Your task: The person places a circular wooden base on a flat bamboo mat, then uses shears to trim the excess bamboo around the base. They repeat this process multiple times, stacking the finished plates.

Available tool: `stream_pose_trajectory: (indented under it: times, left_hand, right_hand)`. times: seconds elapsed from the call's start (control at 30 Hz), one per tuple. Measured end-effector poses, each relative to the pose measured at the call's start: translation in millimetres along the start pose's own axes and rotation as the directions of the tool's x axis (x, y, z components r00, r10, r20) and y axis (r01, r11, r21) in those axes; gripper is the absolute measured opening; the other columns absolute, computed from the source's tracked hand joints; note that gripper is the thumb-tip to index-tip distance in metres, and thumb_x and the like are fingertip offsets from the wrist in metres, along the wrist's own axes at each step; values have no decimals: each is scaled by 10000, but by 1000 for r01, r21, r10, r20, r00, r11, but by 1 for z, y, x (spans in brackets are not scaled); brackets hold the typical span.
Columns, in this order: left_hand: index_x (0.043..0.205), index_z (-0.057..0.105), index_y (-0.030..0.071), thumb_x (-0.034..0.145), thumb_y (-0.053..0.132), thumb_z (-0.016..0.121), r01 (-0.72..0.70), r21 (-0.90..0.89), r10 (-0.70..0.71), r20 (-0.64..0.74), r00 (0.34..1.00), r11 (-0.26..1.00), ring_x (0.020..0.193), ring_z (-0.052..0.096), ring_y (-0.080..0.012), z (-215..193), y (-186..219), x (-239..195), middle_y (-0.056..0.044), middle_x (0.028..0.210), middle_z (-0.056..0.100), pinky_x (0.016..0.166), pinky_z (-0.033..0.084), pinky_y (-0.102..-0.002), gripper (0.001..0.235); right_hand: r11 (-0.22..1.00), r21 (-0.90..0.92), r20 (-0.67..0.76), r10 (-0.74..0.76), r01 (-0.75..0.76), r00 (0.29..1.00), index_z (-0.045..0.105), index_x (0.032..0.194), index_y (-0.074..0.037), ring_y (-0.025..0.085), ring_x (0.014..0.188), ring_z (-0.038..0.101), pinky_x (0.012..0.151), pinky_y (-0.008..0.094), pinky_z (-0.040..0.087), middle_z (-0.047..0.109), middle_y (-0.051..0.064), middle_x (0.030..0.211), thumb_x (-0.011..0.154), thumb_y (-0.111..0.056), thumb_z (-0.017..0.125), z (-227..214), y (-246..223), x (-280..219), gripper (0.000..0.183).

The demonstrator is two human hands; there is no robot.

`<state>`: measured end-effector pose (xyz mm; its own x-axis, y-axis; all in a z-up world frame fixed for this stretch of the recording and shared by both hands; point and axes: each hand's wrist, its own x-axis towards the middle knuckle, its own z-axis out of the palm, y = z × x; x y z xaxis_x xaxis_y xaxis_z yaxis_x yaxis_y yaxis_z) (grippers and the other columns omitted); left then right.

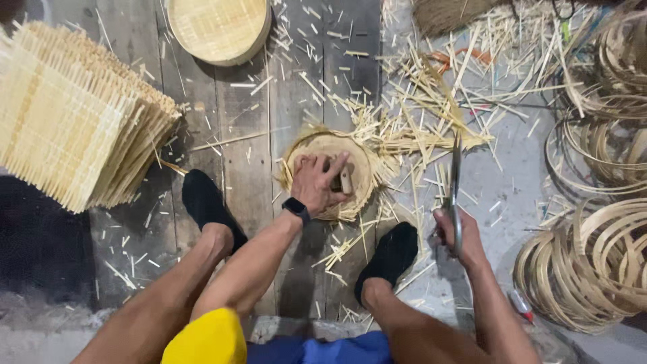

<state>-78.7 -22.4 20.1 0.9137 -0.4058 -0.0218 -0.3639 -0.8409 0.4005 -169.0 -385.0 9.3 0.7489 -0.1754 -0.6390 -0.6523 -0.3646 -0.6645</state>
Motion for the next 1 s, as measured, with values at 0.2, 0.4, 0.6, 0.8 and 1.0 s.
stream_pose_trajectory:
  times: [0.2, 0.4, 0.6, 0.8, 1.0]
  left_hand:
    - [1578, 376, 286, 562, 440, 949, -125, -61, 121, -74, 990, 990, 1086, 576, -315, -19, 2, -7, -105, 1191, 590, 1027, 334, -527, 1176]
    - [1562, 375, 293, 568, 517, 948, -145, -40, 147, 48, 988, 989, 1089, 568, -336, -13, 3, 2, -109, 1180, 597, 1027, 340, -544, 1169]
    - [1508, 425, 266, 468, 639, 914, 40, 36, -47, 209, 977, 999, 1337, 420, -453, -12, -4, -2, -199, 1395, 479, 1115, 236, -645, 1209]
    - [1528, 492, 207, 706, 577, 823, 455, -142, -458, 13, 889, 879, 1394, 320, -560, 5, 26, -20, -372, 1529, 279, 1107, 307, -637, 961]
    - [1539, 409, 175, 612, 484, 833, 408, -118, -400, 88, 912, 905, 1354, 385, -506, 9, 19, -18, -315, 1544, 326, 1104, 337, -589, 1065]
  right_hand:
    - [924, 123, -134, -345, 361, 929, 659, 962, -23, 88, 563, 566, 526, 254, 472, 597, 3, 697, 941, -261, 703, 23, -81, -32, 243]
    - [809, 370, -107, -451, 456, 886, 650, 943, 16, 109, 552, 600, 515, 254, 492, 622, 32, 685, 966, -170, 646, 38, -130, -53, 188]
    - [860, 276, -44, -434, 428, 900, 623, 892, 16, 117, 584, 588, 526, 261, 471, 591, 29, 701, 984, -239, 671, 83, -114, -41, 275]
    - [991, -113, 273, 107, -79, 956, 703, 799, 17, 197, 509, 591, 480, 355, 469, 601, 59, 571, 919, -386, 717, 99, -97, -14, 421]
    - [829, -453, 79, -329, 328, 941, 679, 978, 7, 337, 768, 633, 684, 470, 509, 651, 182, 835, 894, -472, 741, 63, -72, 2, 490]
